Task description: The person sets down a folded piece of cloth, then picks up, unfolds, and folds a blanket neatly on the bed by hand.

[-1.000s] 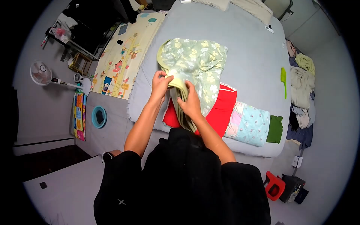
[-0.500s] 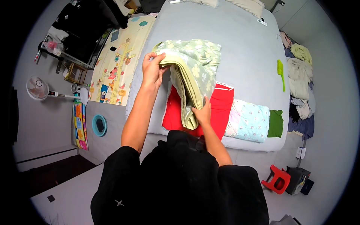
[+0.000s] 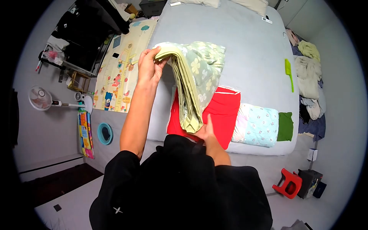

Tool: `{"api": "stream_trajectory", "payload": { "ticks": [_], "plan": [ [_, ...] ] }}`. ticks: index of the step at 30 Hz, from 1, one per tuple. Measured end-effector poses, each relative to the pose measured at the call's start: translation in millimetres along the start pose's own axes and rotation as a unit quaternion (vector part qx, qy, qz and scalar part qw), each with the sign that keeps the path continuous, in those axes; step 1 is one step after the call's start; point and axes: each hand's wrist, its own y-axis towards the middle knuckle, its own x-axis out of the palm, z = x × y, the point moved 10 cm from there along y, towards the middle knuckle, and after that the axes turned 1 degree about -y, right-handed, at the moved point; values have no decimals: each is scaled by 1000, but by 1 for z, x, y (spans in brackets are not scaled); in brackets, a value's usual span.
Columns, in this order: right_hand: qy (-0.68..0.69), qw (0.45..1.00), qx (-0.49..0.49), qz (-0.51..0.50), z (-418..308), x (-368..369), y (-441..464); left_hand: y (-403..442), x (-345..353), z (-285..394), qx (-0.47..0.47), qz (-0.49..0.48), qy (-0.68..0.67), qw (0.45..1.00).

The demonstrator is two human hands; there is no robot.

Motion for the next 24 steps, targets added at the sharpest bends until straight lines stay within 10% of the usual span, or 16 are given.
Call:
{"api": "stream_trajectory", "payload": {
  "ticks": [7,13,21,24],
  "plan": [
    [-59,993,-102,-12,-40,18,57,17,-51,43,36,-7,10,999],
    [-123,974,-181,64,-103,36,-70,-36,-202,83,36,103,78,991],
    [-208,951,-221,65,-157,67,3,10,-350,-111,-316,191,147,918],
    [-265,935,-225,63,-229,179,41,157,-262,-110,-229,113,127,958]
  ]
}}
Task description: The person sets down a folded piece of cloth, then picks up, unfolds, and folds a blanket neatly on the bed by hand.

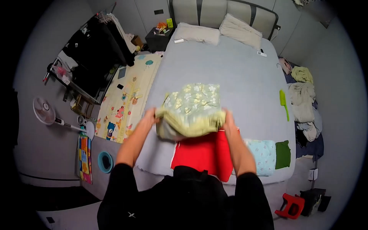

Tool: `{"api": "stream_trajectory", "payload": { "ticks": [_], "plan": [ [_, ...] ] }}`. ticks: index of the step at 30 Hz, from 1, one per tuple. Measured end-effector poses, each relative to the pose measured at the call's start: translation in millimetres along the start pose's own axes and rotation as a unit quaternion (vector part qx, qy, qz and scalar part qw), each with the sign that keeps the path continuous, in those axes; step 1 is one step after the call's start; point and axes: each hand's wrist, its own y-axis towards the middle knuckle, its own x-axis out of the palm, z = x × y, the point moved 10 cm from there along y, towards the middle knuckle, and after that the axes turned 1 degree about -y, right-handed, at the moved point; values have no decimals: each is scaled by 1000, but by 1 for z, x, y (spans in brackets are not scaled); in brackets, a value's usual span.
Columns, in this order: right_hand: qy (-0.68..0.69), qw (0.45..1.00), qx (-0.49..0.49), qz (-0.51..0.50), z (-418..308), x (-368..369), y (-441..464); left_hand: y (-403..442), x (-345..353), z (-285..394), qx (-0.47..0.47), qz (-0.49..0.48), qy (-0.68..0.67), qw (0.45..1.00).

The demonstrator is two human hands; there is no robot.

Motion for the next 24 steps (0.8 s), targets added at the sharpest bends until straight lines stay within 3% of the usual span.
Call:
{"api": "stream_trajectory", "payload": {
  "ticks": [1,3,4,5,7,9,13,16,17,19,21,22,23,24],
  "plan": [
    [-19,998,-67,-9,-56,24,31,19,47,57,104,16,-60,993],
    [-48,986,-136,-79,-169,95,53,-32,152,209,201,-113,-119,966],
    [-66,976,-194,-77,-224,132,26,-44,181,276,214,-131,-152,956],
    [-54,964,-231,-116,-262,175,-16,-127,214,323,255,-166,-155,940],
    [-54,924,-346,-151,-329,216,-71,-196,240,390,341,-252,-158,892],
    [-63,905,-376,-187,-357,240,-114,-235,244,419,381,-273,-119,875],
    [-80,880,-409,-228,-350,247,-205,-316,224,392,393,-320,-114,854],
    [-84,889,-405,-198,-318,200,-243,-332,184,340,412,-335,-100,841],
    [-80,885,-431,-160,-304,173,-256,-315,167,319,377,-490,-128,776],
    [-76,896,-431,-79,-257,115,-287,-317,121,253,352,-506,-112,779],
    [-105,934,-334,-70,-189,20,-286,-374,79,161,340,-240,-93,904],
    [-114,942,-303,-85,-148,-12,-300,-382,53,117,333,-228,-72,912],
    [-69,946,-318,1,-75,-55,-340,-348,-41,9,274,-114,-118,948],
    [-45,966,-254,7,-27,-103,-346,-344,-76,-54,217,-79,-82,969]
  ]
}}
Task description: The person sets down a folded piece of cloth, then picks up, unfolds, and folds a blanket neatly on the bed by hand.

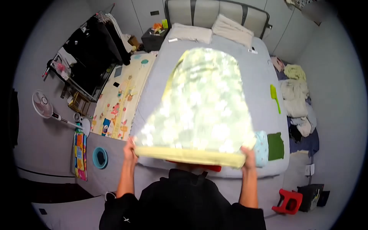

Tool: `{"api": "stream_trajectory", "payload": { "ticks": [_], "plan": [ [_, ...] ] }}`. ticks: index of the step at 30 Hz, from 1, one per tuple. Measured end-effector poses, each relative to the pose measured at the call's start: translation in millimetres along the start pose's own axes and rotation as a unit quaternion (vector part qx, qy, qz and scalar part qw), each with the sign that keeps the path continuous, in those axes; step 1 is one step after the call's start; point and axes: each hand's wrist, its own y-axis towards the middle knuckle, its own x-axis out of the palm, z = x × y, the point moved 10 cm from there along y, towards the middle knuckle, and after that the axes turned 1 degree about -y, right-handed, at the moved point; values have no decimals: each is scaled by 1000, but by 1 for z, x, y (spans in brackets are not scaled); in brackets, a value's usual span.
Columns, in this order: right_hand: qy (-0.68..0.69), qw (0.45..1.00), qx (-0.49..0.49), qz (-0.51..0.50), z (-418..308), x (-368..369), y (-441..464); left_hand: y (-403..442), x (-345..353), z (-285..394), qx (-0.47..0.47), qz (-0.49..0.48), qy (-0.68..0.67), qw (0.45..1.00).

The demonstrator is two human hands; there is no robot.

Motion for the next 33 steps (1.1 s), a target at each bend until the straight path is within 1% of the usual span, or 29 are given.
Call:
{"api": "stream_trajectory", "payload": {
  "ticks": [1,2,3,4,6,7,9,11,12,14,16,17,19,22,23,24,25,28,31,33],
  "plan": [
    [-60,993,81,59,39,-43,-34,-29,-42,-52,-62,28,37,997],
    [-69,982,143,100,81,-87,-64,-57,-82,-104,-144,30,98,984],
    [-48,968,225,103,121,-117,-92,-82,-123,-147,-216,32,301,928],
    [-71,944,290,137,160,-160,-121,-106,-167,-185,-277,28,488,827],
    [-74,893,403,185,240,-251,-171,-135,-250,-269,-296,-5,597,745],
    [-61,893,400,199,254,-266,-186,-140,-290,-302,-301,27,586,752],
    [-45,891,393,224,259,-292,-206,-158,-332,-350,-311,92,553,767],
    [-41,899,387,200,261,-292,-204,-157,-279,-314,-244,59,559,790],
    [-38,903,385,188,262,-291,-201,-158,-240,-286,-210,41,562,799],
    [-64,897,393,193,259,-291,-198,-165,-189,-257,-266,9,540,798],
    [-97,895,388,199,250,-279,-193,-164,-164,-241,-275,-1,529,802],
    [-102,894,388,201,250,-282,-190,-158,-151,-233,-241,-12,531,812],
    [-117,907,357,191,234,-274,-179,-153,-124,-217,-177,-35,533,827],
    [-131,925,294,201,188,-246,-163,-146,-74,-177,-136,-30,465,874],
    [-135,930,271,207,174,-237,-159,-146,-61,-167,-145,-39,456,877],
    [-126,931,272,207,168,-234,-158,-146,-50,-157,-151,-48,447,880],
    [-118,932,274,207,163,-233,-155,-146,-46,-152,-158,-57,439,883],
    [-106,931,292,192,164,-246,-156,-144,-83,-182,-233,-127,514,815],
    [-116,914,341,187,193,-281,-171,-151,-149,-236,-232,-139,581,768],
    [-123,890,389,204,208,-291,-187,-164,-150,-245,-236,-123,575,774]
  ]
}}
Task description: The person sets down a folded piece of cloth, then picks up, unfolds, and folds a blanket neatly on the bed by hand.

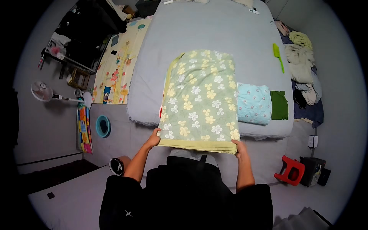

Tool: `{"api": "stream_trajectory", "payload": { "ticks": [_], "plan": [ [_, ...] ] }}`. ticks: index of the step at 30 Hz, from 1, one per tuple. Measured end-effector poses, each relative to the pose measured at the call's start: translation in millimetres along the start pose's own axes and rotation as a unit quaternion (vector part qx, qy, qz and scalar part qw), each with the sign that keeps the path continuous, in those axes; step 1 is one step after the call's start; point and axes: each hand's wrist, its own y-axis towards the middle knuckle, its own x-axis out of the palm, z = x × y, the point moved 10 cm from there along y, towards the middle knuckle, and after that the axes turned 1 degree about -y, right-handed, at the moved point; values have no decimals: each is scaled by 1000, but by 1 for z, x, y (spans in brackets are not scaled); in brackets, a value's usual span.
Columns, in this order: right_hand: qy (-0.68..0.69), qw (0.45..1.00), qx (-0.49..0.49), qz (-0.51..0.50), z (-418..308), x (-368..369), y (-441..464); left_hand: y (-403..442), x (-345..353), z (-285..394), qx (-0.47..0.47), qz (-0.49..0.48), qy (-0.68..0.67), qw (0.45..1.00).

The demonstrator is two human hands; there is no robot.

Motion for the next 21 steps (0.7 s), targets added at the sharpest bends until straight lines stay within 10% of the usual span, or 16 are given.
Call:
{"api": "stream_trajectory", "payload": {
  "ticks": [6,12,16,18,21],
  "plan": [
    [-25,999,-3,-35,9,10,8,-6,10,1,-57,30,38,997],
    [-178,981,39,74,35,-31,49,-18,8,-8,-171,-35,381,908],
    [-359,888,-127,259,9,-56,87,46,11,-4,-64,-27,277,958],
    [-332,916,-142,174,-9,-14,99,72,8,37,79,6,210,974],
    [-252,960,-107,58,-29,56,88,77,6,108,59,-16,148,987]
  ]
}}
